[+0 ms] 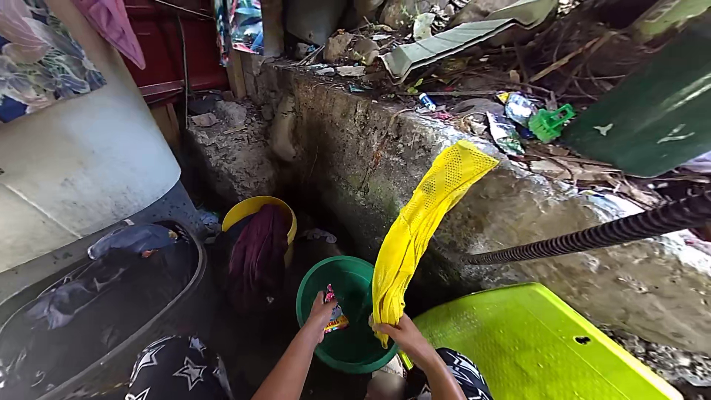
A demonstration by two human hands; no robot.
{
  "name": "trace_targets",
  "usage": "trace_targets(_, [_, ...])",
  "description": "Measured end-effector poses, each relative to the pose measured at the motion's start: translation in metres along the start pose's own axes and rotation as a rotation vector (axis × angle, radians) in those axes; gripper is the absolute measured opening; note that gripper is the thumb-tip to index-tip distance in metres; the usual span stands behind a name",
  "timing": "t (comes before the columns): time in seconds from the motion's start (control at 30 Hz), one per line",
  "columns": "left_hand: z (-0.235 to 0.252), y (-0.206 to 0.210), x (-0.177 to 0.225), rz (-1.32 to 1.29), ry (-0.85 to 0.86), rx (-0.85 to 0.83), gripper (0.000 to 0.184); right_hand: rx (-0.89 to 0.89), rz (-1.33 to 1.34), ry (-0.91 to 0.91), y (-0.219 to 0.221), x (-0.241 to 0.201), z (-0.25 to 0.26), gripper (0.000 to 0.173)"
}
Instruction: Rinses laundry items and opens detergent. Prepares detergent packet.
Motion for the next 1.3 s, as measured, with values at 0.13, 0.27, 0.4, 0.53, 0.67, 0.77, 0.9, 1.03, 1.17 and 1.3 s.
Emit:
trace_targets(0.13, [0.039, 0.045, -0.017, 0.138, -0.055, -0.018, 0.052, -0.230, 0.288, -0.094, -0.007, 0.008, -0.026, 0.041])
trace_targets(0.27, [0.054, 0.089, -0.013, 0.138, -0.020, -0.123, 0.047, -0.366, 0.225, -0.050, -0.008, 0.017, -0.037, 0.034])
trace_targets(0.4, [0.024, 0.112, 0.024, 0.106, 0.101, -0.269, 0.038, -0.337, 0.103, 0.015, -0.009, 0.027, -0.019, 0.039])
trace_targets(0.53, [0.037, 0.083, 0.017, 0.521, 0.156, -0.264, 0.038, -0.239, 0.100, 0.024, -0.001, 0.027, 0.005, 0.035])
trace_targets(0.67, [0.007, 0.018, 0.008, 0.103, 0.029, -0.216, 0.038, 0.043, 0.191, 0.081, -0.004, 0.033, 0.021, 0.049])
trace_targets(0.77, [-0.031, -0.028, 0.005, -0.209, 0.034, -0.227, 0.029, 0.247, 0.089, 0.134, -0.016, 0.037, 0.023, 0.071])
trace_targets(0.9, [-0.065, -0.071, -0.010, -0.379, 0.096, -0.022, 0.019, 0.246, -0.213, 0.073, 0.000, 0.024, 0.011, 0.056])
trace_targets(1.03, [-0.085, -0.075, -0.027, -0.582, 0.175, -0.017, 0.021, -0.170, -0.103, -0.122, 0.093, 0.025, -0.012, 0.043])
trace_targets(1.17, [-0.091, -0.068, -0.033, -0.697, 0.247, -0.011, 0.022, -0.312, 0.056, -0.057, 0.154, 0.053, -0.023, 0.039])
trace_targets(1.3, [-0.095, -0.090, -0.039, -0.349, 0.268, 0.138, 0.042, -0.227, 0.197, 0.015, 0.142, 0.064, -0.019, 0.024])
Point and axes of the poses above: each hand's wrist, its own z-axis towards the middle knuckle, its own y-axis out of the palm, x = y × z, the point moved 7 cm from there along z, towards the middle knuckle, and after that the axes turned 5 degrees about z, right-handed, at the moved point
